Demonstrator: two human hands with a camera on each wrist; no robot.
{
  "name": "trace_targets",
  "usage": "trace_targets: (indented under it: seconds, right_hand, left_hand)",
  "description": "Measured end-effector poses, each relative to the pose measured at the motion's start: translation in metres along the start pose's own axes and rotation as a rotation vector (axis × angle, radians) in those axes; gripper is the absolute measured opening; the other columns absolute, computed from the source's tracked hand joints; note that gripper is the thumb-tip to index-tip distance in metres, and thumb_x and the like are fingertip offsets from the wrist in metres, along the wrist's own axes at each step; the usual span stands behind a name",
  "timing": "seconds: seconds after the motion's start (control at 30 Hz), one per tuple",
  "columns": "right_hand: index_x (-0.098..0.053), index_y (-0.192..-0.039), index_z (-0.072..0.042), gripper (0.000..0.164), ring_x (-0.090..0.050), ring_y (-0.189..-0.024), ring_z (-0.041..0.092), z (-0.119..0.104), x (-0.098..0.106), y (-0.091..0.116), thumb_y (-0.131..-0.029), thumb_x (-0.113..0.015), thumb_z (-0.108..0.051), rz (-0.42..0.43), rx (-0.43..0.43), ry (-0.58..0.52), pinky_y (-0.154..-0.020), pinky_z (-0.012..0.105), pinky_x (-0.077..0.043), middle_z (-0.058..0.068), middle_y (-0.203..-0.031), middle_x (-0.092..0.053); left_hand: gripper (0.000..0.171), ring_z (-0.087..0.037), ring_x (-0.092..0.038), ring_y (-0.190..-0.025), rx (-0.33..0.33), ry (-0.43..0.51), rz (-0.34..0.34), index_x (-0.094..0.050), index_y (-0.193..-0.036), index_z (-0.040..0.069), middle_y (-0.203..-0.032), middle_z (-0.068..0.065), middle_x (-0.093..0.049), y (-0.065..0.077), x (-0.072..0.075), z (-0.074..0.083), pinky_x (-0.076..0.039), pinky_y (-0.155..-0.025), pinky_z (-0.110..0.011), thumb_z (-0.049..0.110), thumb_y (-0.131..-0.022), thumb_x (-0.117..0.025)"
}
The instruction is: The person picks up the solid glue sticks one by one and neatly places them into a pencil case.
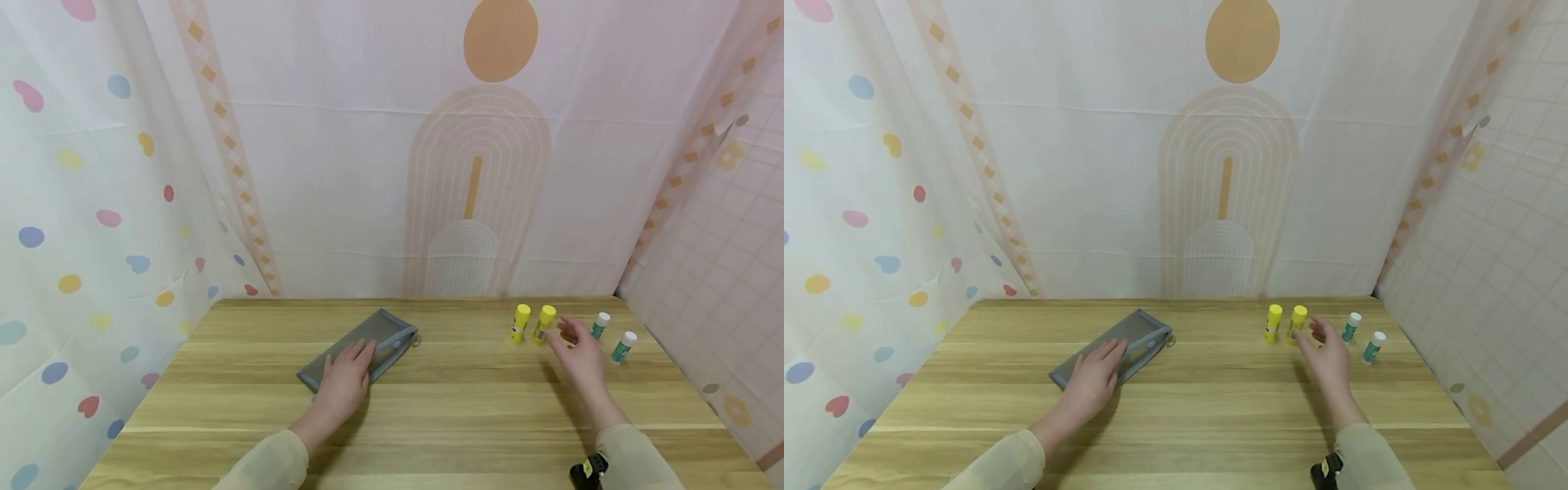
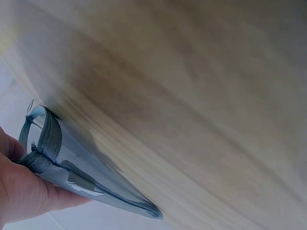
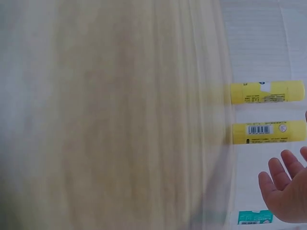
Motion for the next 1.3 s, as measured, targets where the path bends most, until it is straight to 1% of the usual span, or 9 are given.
trace_targets:
  seconds: [0.2, 0.37, 0.6, 0.77, 1.0, 1.23, 1.3]
  right_hand:
    - [-0.037, -0.146, 0.006, 0.06, -0.045, -0.129, 0.045, 0.004, -0.004, -0.006, -0.099, -0.061, -0.022, -0.01, -0.067, -0.053, -0.107, 0.052, -0.038, 0.032, -0.14, -0.045]
    - [-0.034, -0.148, 0.006, 0.062, -0.044, -0.13, 0.043, 0.005, -0.007, -0.011, -0.1, -0.06, -0.023, -0.011, -0.111, -0.108, -0.108, 0.05, -0.038, 0.03, -0.142, -0.044]
    - [-0.033, -0.149, 0.005, 0.061, -0.044, -0.131, 0.042, 0.004, -0.012, -0.018, -0.1, -0.059, -0.021, -0.015, -0.147, -0.123, -0.109, 0.049, -0.037, 0.03, -0.143, -0.043]
    - [-0.035, -0.148, 0.006, 0.06, -0.044, -0.13, 0.041, 0.004, -0.014, -0.021, -0.1, -0.059, -0.02, 0.004, -0.158, -0.137, -0.108, 0.049, -0.037, 0.03, -0.142, -0.044]
    - [-0.042, -0.142, 0.007, 0.053, -0.045, -0.127, 0.04, 0.003, -0.015, -0.023, -0.1, -0.058, -0.02, 0.026, -0.157, -0.107, -0.107, 0.049, -0.038, 0.029, -0.135, -0.048]
    - [-0.045, -0.139, 0.007, 0.047, -0.045, -0.127, 0.04, 0.006, -0.017, -0.025, -0.101, -0.057, -0.02, 0.031, -0.168, -0.108, -0.106, 0.049, -0.039, 0.028, -0.136, -0.048]
    - [-0.045, -0.138, 0.007, 0.047, -0.045, -0.127, 0.039, 0.008, -0.017, -0.025, -0.101, -0.056, -0.019, 0.042, -0.174, -0.121, -0.105, 0.047, -0.04, 0.028, -0.136, -0.048]
  left_hand:
    - [0.046, -0.04, -0.049, -0.129, -0.003, -0.004, 0.003, -0.056, -0.139, 0.004, -0.14, -0.02, -0.054, 0.0, -0.001, 0.0, -0.033, -0.097, -0.074, 0.003, -0.093, -0.063]
    - [0.047, -0.04, -0.049, -0.129, -0.007, -0.004, 0.011, -0.056, -0.139, 0.004, -0.14, -0.02, -0.054, 0.001, -0.001, -0.001, -0.034, -0.097, -0.074, 0.003, -0.093, -0.064]
    - [0.046, -0.04, -0.049, -0.129, -0.002, 0.004, 0.007, -0.056, -0.139, 0.004, -0.14, -0.02, -0.054, 0.001, -0.002, -0.001, -0.033, -0.097, -0.074, 0.003, -0.093, -0.063]
    - [0.046, -0.041, -0.049, -0.129, -0.006, 0.008, 0.01, -0.056, -0.139, 0.004, -0.14, -0.02, -0.054, 0.001, 0.0, 0.0, -0.033, -0.097, -0.074, 0.003, -0.093, -0.063]
    - [0.046, -0.041, -0.048, -0.13, 0.001, 0.006, -0.007, -0.055, -0.139, 0.004, -0.141, -0.02, -0.054, 0.001, -0.001, 0.0, -0.033, -0.098, -0.074, 0.003, -0.094, -0.061]
    - [0.046, -0.041, -0.049, -0.13, 0.0, -0.005, -0.013, -0.055, -0.14, 0.003, -0.141, -0.02, -0.053, 0.001, 0.0, 0.001, -0.034, -0.097, -0.073, 0.003, -0.094, -0.062]
    - [0.047, -0.041, -0.049, -0.129, 0.001, -0.005, -0.016, -0.055, -0.14, 0.003, -0.141, -0.02, -0.053, 0.002, 0.001, 0.002, -0.034, -0.097, -0.073, 0.003, -0.094, -0.062]
Point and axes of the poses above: each hand's wrist, its own y-axis away from the middle knuckle, its own x-axis out of the back of the hand, z = x × y, the point moved 5 cm from there along -y, towards the middle knuckle
